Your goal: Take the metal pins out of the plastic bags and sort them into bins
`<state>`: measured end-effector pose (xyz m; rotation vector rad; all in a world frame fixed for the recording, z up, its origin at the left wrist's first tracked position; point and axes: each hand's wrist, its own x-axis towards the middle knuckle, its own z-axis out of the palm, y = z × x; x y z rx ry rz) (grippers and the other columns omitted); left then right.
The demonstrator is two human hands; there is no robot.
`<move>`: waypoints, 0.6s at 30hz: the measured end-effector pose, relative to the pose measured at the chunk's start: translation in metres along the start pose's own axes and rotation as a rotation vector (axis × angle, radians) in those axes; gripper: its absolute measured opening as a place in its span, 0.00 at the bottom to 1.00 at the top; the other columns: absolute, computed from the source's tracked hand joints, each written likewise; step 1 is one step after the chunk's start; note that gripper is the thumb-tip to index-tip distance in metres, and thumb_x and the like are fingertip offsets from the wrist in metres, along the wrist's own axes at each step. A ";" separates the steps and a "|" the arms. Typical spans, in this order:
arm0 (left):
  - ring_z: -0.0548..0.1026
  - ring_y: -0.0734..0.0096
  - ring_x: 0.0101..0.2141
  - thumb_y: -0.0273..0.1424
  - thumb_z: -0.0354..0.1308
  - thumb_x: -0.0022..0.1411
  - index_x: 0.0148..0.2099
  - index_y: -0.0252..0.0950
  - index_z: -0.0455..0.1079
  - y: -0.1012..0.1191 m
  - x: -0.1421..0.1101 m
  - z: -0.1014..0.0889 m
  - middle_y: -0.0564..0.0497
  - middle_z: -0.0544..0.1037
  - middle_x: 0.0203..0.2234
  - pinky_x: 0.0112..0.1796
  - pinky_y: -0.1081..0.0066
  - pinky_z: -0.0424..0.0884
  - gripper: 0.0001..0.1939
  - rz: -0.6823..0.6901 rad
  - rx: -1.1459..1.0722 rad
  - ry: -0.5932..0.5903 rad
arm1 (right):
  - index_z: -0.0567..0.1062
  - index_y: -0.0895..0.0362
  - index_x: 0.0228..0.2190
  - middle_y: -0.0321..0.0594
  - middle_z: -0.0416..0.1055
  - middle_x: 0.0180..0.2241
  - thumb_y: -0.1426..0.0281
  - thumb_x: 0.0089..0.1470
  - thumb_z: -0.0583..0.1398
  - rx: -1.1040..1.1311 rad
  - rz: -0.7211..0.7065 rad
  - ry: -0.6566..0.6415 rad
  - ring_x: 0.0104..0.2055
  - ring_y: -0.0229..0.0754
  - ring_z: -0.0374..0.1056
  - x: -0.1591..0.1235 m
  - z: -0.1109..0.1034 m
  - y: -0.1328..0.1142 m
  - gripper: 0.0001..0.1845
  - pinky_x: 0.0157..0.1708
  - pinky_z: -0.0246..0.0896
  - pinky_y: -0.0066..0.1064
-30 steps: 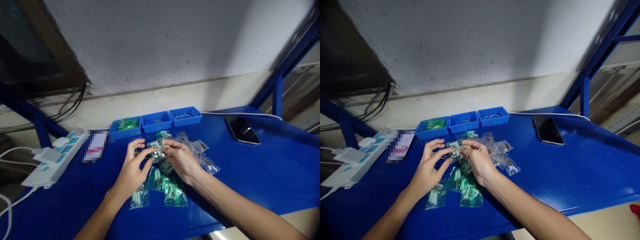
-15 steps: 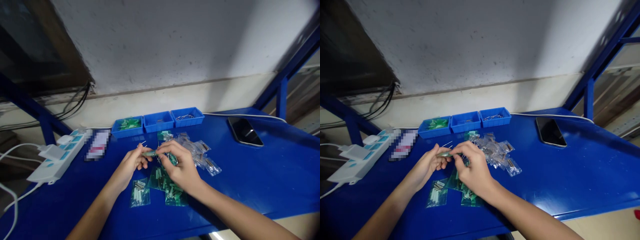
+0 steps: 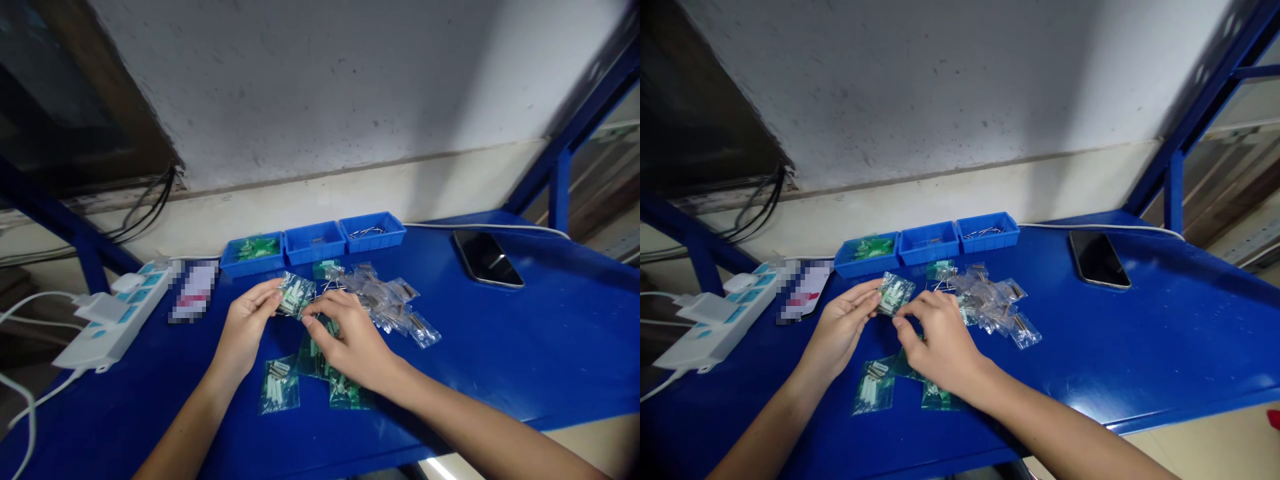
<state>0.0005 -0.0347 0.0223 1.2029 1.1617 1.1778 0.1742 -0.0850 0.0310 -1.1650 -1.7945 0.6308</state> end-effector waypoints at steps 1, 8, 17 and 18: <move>0.72 0.75 0.30 0.34 0.66 0.49 0.45 0.35 0.74 0.000 0.000 0.000 0.50 0.78 0.31 0.31 0.78 0.66 0.19 0.038 0.024 0.010 | 0.75 0.56 0.32 0.38 0.73 0.32 0.66 0.57 0.54 0.078 0.081 -0.035 0.36 0.41 0.66 0.002 -0.001 0.000 0.11 0.41 0.53 0.37; 0.75 0.66 0.38 0.31 0.59 0.59 0.40 0.39 0.76 0.000 -0.002 -0.002 0.49 0.79 0.37 0.41 0.67 0.70 0.07 0.406 0.347 -0.143 | 0.75 0.60 0.31 0.44 0.73 0.29 0.50 0.53 0.54 0.951 0.664 -0.088 0.32 0.41 0.68 0.015 -0.005 0.009 0.26 0.36 0.58 0.33; 0.70 0.61 0.44 0.24 0.55 0.59 0.44 0.42 0.75 0.002 -0.014 0.008 0.47 0.77 0.40 0.44 0.61 0.67 0.13 0.871 0.757 -0.252 | 0.74 0.60 0.25 0.38 0.70 0.24 0.65 0.46 0.62 1.016 0.652 0.078 0.25 0.34 0.63 0.017 -0.003 0.018 0.09 0.31 0.60 0.29; 0.70 0.61 0.42 0.25 0.56 0.59 0.42 0.42 0.76 0.004 -0.014 0.009 0.47 0.77 0.38 0.43 0.62 0.67 0.11 0.818 0.721 -0.229 | 0.74 0.60 0.25 0.37 0.70 0.25 0.65 0.46 0.63 0.979 0.640 0.103 0.26 0.35 0.63 0.017 -0.003 0.018 0.09 0.31 0.61 0.29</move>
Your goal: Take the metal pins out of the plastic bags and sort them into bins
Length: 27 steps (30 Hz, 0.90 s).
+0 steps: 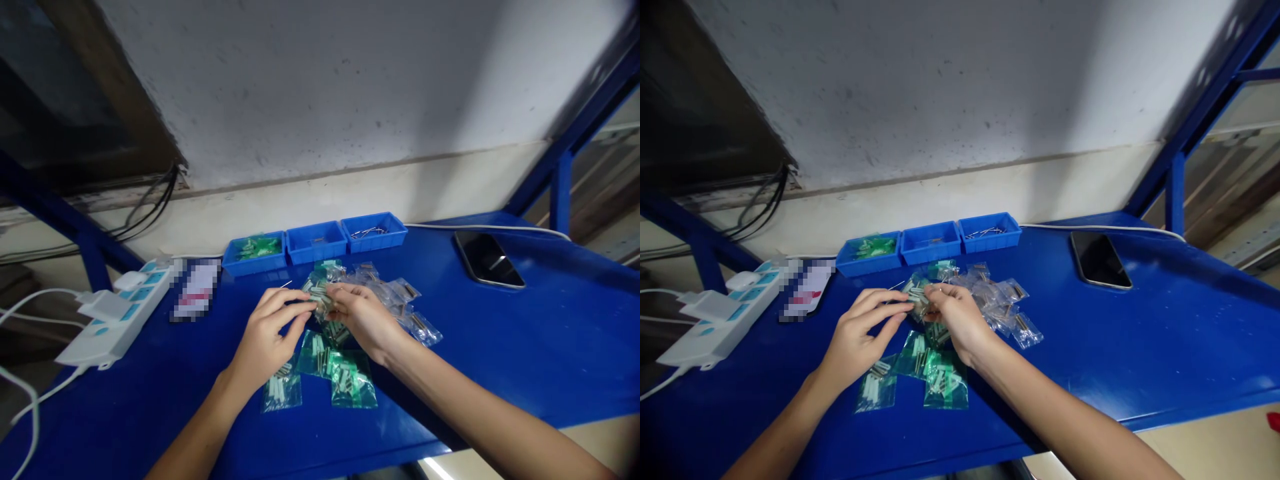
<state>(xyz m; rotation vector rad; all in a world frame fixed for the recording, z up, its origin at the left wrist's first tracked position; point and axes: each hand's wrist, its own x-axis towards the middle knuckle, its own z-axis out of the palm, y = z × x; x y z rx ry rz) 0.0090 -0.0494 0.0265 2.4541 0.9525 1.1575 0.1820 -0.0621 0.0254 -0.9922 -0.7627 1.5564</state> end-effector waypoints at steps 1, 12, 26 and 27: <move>0.71 0.61 0.41 0.27 0.57 0.58 0.40 0.41 0.77 0.001 0.001 -0.001 0.47 0.77 0.36 0.43 0.63 0.67 0.10 -0.069 -0.044 0.015 | 0.74 0.60 0.27 0.38 0.70 0.27 0.65 0.45 0.63 -0.036 -0.030 0.025 0.27 0.35 0.63 0.000 0.000 -0.001 0.10 0.32 0.62 0.30; 0.67 0.73 0.24 0.45 0.51 0.61 0.30 0.33 0.74 -0.008 0.003 -0.002 0.50 0.73 0.22 0.27 0.74 0.61 0.21 -0.755 -0.745 0.016 | 0.73 0.56 0.45 0.44 0.71 0.41 0.74 0.55 0.54 -0.856 -0.817 -0.169 0.43 0.41 0.67 -0.018 0.003 0.005 0.16 0.43 0.64 0.36; 0.74 0.64 0.36 0.31 0.57 0.58 0.45 0.40 0.76 -0.003 0.003 -0.011 0.50 0.79 0.36 0.40 0.70 0.66 0.12 -0.399 -0.199 0.173 | 0.75 0.60 0.33 0.42 0.73 0.28 0.55 0.57 0.52 -0.350 -0.058 -0.179 0.31 0.40 0.69 -0.010 0.005 -0.001 0.22 0.35 0.63 0.34; 0.74 0.63 0.37 0.30 0.57 0.58 0.45 0.41 0.76 0.000 0.003 -0.010 0.49 0.79 0.37 0.42 0.69 0.66 0.12 -0.316 -0.164 0.143 | 0.75 0.60 0.32 0.43 0.73 0.28 0.54 0.57 0.52 -0.218 0.020 -0.195 0.31 0.39 0.69 -0.009 0.004 0.000 0.23 0.34 0.63 0.33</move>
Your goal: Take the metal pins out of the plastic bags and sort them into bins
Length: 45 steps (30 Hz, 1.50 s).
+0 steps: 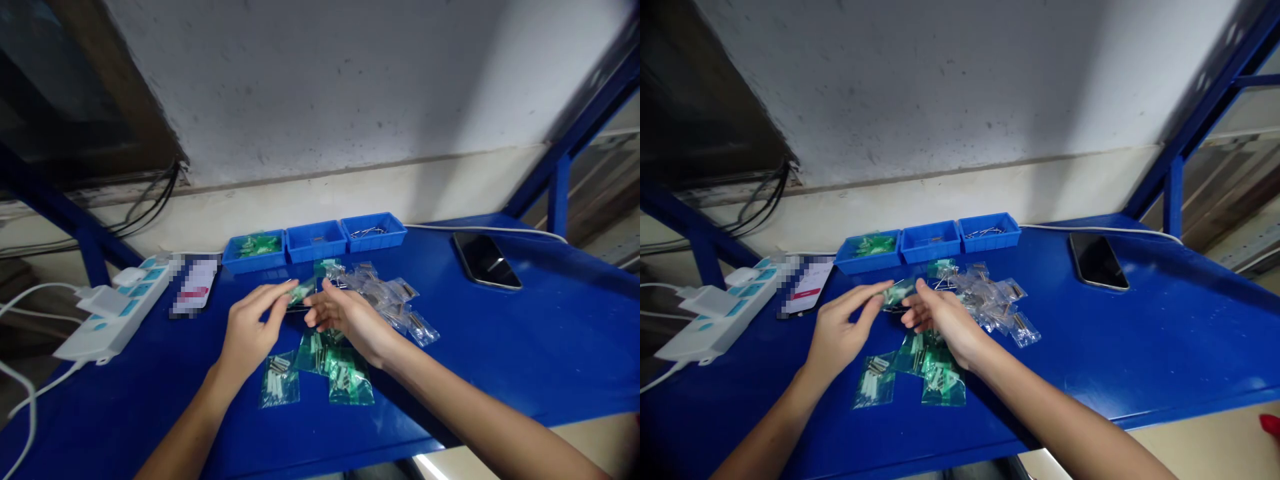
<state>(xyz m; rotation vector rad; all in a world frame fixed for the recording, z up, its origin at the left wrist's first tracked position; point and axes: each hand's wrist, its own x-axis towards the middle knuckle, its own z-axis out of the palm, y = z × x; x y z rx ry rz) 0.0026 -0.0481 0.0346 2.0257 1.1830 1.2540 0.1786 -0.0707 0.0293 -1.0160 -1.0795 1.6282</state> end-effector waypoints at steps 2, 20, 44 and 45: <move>0.73 0.61 0.41 0.27 0.57 0.57 0.44 0.43 0.76 0.003 -0.002 0.003 0.49 0.79 0.39 0.45 0.65 0.65 0.13 0.123 0.021 -0.070 | 0.74 0.60 0.30 0.42 0.73 0.27 0.56 0.55 0.56 0.185 0.051 -0.021 0.29 0.38 0.69 0.002 -0.002 0.002 0.19 0.33 0.63 0.31; 0.67 0.56 0.46 0.29 0.49 0.60 0.37 0.42 0.78 0.001 -0.002 -0.006 0.50 0.79 0.38 0.51 0.59 0.59 0.15 0.134 0.048 -0.122 | 0.72 0.56 0.31 0.36 0.70 0.28 0.63 0.49 0.61 -0.113 -0.356 0.349 0.31 0.37 0.66 0.002 -0.003 0.001 0.10 0.34 0.64 0.32; 0.75 0.65 0.37 0.30 0.57 0.59 0.42 0.38 0.75 -0.003 -0.003 0.004 0.49 0.78 0.36 0.40 0.70 0.69 0.09 0.000 0.008 0.082 | 0.76 0.58 0.34 0.49 0.63 0.45 0.60 0.53 0.56 -0.379 -0.337 0.215 0.50 0.50 0.63 -0.004 0.004 0.005 0.15 0.46 0.61 0.44; 0.74 0.65 0.39 0.28 0.56 0.59 0.41 0.39 0.75 -0.002 -0.003 0.005 0.49 0.78 0.37 0.42 0.69 0.68 0.09 0.109 0.081 0.062 | 0.76 0.58 0.31 0.47 0.66 0.41 0.56 0.54 0.55 -0.202 -0.240 0.176 0.45 0.48 0.66 -0.002 0.004 0.003 0.19 0.44 0.62 0.43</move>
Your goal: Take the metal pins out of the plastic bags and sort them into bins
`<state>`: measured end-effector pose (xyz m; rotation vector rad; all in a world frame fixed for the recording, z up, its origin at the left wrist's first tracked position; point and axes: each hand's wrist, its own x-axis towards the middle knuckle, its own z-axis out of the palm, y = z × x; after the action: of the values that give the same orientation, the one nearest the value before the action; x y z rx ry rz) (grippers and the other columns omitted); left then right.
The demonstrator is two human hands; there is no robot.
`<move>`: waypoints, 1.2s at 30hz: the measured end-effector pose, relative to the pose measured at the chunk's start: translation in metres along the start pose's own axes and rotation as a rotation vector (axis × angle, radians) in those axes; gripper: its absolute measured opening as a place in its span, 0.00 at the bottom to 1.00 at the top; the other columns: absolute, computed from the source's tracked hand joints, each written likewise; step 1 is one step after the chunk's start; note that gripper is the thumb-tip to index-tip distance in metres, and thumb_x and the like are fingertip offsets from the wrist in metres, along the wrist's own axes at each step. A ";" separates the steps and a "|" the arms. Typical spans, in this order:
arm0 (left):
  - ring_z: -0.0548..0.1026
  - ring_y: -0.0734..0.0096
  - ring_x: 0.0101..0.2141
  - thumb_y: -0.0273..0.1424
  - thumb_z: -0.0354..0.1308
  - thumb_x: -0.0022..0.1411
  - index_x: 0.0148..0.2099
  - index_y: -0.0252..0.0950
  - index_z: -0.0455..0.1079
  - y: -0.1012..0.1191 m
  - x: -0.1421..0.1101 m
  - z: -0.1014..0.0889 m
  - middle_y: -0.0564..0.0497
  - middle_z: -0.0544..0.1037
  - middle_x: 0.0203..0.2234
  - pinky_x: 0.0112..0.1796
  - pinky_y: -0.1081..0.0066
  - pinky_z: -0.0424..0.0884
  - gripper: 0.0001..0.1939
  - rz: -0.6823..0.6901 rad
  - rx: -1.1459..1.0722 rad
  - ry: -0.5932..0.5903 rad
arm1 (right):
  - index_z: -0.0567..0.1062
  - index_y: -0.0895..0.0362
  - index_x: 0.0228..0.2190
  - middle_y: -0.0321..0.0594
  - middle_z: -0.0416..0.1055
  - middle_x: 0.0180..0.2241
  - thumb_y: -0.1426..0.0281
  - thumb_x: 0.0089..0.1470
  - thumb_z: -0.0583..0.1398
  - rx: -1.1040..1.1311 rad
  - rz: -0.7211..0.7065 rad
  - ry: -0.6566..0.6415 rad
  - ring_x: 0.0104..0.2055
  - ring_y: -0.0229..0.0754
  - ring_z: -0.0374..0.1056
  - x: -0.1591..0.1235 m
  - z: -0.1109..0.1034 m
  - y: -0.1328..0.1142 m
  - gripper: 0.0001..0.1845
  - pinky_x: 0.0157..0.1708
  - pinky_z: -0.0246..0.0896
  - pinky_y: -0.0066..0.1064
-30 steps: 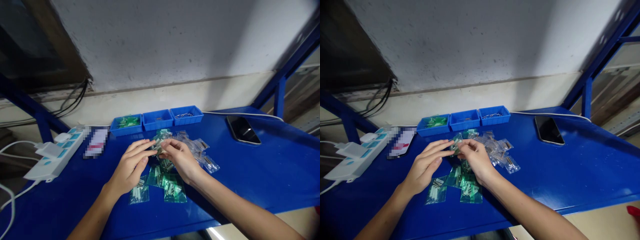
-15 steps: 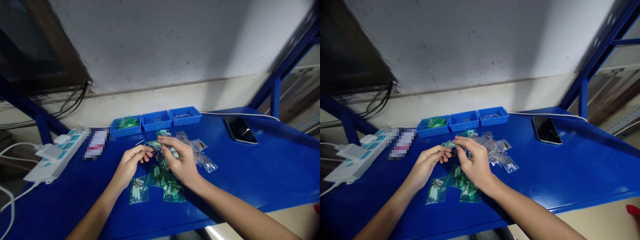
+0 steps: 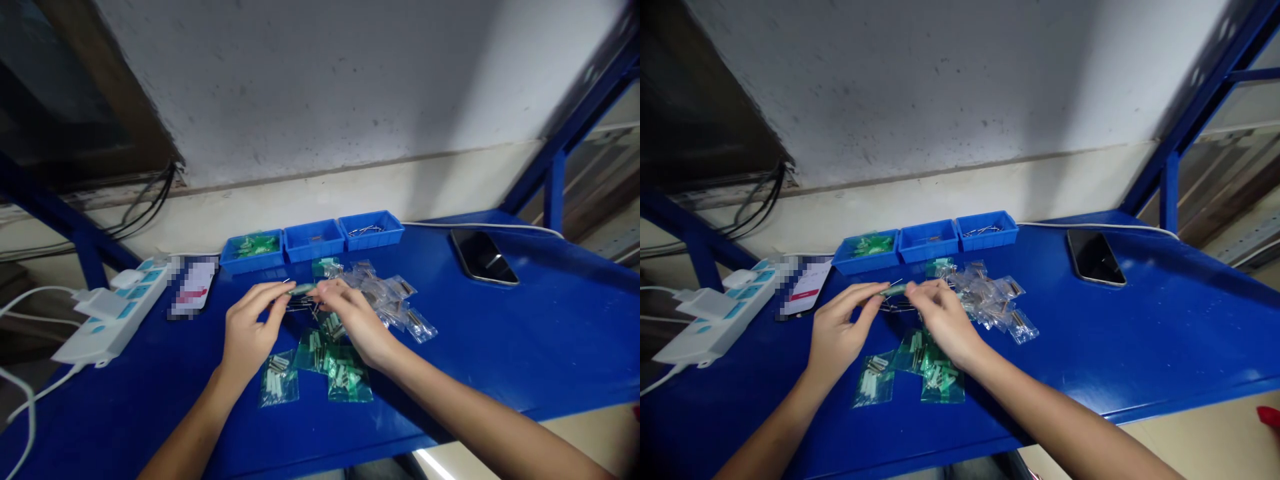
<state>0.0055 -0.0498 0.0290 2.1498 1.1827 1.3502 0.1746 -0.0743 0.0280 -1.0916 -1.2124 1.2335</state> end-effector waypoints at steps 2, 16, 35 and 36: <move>0.74 0.66 0.40 0.23 0.54 0.60 0.41 0.39 0.75 0.001 -0.001 0.002 0.49 0.78 0.38 0.43 0.69 0.68 0.11 0.184 0.074 -0.046 | 0.74 0.58 0.29 0.43 0.69 0.33 0.53 0.53 0.55 0.304 0.137 -0.024 0.36 0.43 0.68 0.003 -0.001 -0.003 0.21 0.40 0.63 0.39; 0.73 0.68 0.31 0.37 0.52 0.63 0.37 0.34 0.74 -0.008 0.000 0.006 0.48 0.77 0.29 0.33 0.72 0.68 0.13 -0.279 -0.347 -0.396 | 0.74 0.56 0.35 0.39 0.73 0.34 0.73 0.54 0.55 -0.262 -0.510 0.140 0.37 0.39 0.69 -0.007 -0.003 -0.001 0.09 0.39 0.64 0.34; 0.73 0.71 0.30 0.28 0.55 0.60 0.38 0.34 0.73 -0.020 -0.001 0.009 0.50 0.77 0.30 0.34 0.73 0.67 0.06 -0.053 0.007 -0.018 | 0.77 0.59 0.33 0.45 0.75 0.34 0.57 0.57 0.52 -0.359 -0.110 -0.140 0.40 0.46 0.70 -0.006 0.001 -0.001 0.21 0.45 0.60 0.42; 0.73 0.71 0.31 0.27 0.55 0.60 0.38 0.35 0.73 -0.017 -0.001 0.009 0.50 0.77 0.31 0.35 0.73 0.67 0.06 0.032 0.052 -0.025 | 0.77 0.59 0.30 0.45 0.75 0.31 0.53 0.57 0.50 -0.189 0.046 -0.131 0.38 0.45 0.70 -0.003 0.000 -0.002 0.25 0.43 0.61 0.41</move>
<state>0.0052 -0.0393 0.0123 2.2241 1.1918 1.3157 0.1749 -0.0773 0.0301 -1.1969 -1.4340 1.2606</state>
